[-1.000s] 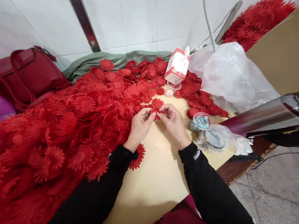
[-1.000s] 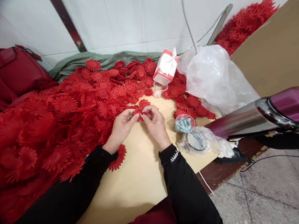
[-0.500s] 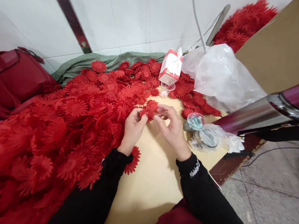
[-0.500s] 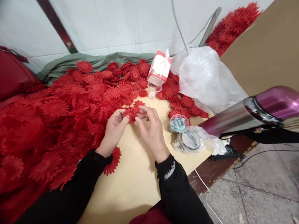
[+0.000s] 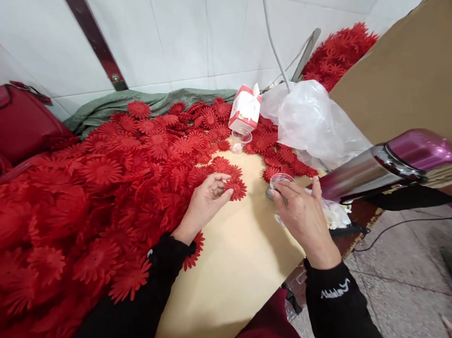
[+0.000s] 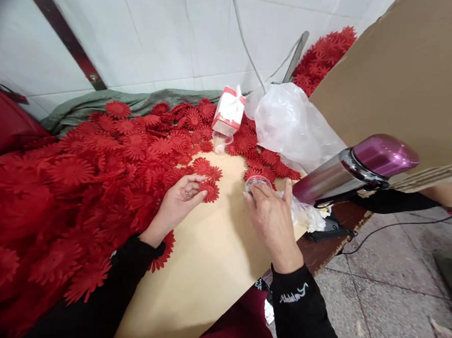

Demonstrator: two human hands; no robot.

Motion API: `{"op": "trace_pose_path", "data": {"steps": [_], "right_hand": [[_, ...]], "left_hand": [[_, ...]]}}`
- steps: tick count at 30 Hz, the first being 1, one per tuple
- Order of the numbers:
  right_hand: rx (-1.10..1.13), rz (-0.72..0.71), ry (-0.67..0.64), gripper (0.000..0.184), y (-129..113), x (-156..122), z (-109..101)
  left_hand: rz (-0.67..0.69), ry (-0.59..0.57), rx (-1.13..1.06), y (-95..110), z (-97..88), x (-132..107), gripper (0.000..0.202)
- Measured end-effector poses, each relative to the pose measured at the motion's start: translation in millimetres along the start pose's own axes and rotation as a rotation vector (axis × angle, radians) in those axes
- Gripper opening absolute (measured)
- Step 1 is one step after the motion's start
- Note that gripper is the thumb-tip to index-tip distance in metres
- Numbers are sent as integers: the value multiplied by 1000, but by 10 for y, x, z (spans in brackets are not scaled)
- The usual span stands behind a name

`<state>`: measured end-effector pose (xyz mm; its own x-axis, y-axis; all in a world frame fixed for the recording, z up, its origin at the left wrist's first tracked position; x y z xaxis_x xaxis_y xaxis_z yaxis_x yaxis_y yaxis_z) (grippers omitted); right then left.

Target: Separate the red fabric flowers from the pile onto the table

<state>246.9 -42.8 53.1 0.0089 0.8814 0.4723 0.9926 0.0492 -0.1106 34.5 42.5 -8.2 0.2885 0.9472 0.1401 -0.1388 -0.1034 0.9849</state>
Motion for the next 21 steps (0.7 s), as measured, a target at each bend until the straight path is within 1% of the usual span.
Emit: {"op": "trace_pose_path", "data": {"steps": [2,4,6,7,8,9,10,11,12,13,16,17,20,21], "right_hand": [[33,12,54,32,-34,20,-88],[96,20,128,29,-134,35,-176],[205,-24,166,28,-317,34,-187],[273,-76,156,30,-435,24,-151],[326,-141,103,33,-560,9,-80],[349,-210,20,36,-681,-15,16],[339,-253,-60,39,-774,-45,114],[319,-263,-113,41,-828,-75,196],[298,-268,-142,42,-857,-104,254],[281,-263,-139,41,-862,-128,281],[266,-262,-51,40,-810,-188,226],[265,-272,-49,40,-793,-208,203],[274,-307,-139,38,-766,-273,193],[291,-300,-150,37,-754,-290,193]], "left_hand": [[-48,-27,-48,-37,0,16,37],[-81,-26,-80,-73,-28,41,37],[-87,-42,-105,-93,-48,62,36],[-80,-60,-119,-96,-50,68,36],[-70,-77,-135,-94,-49,71,35],[-59,-92,-148,-90,-46,73,34],[-51,-105,-157,-85,-43,73,32],[-46,-114,-161,-82,-40,73,31],[-43,-117,-157,-80,-38,74,30],[-39,-115,-148,-79,-39,76,29],[-32,-103,-140,-83,-40,85,28],[-34,-99,-139,-87,-39,86,28],[-37,-81,-120,-102,-36,80,28],[-36,-74,-115,-105,-35,76,28]]}}
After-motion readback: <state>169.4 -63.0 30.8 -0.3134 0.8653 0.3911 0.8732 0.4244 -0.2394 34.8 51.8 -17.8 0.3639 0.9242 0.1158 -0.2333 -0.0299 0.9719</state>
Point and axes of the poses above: each hand's wrist, its own x-axis towards the middle knuckle, its own z-axis out of the palm, y = z × x, the point moved 5 cm from there along x, towards the middle knuckle, and after that the axes turned 7 degrees about -x, right-handed, at the moved point
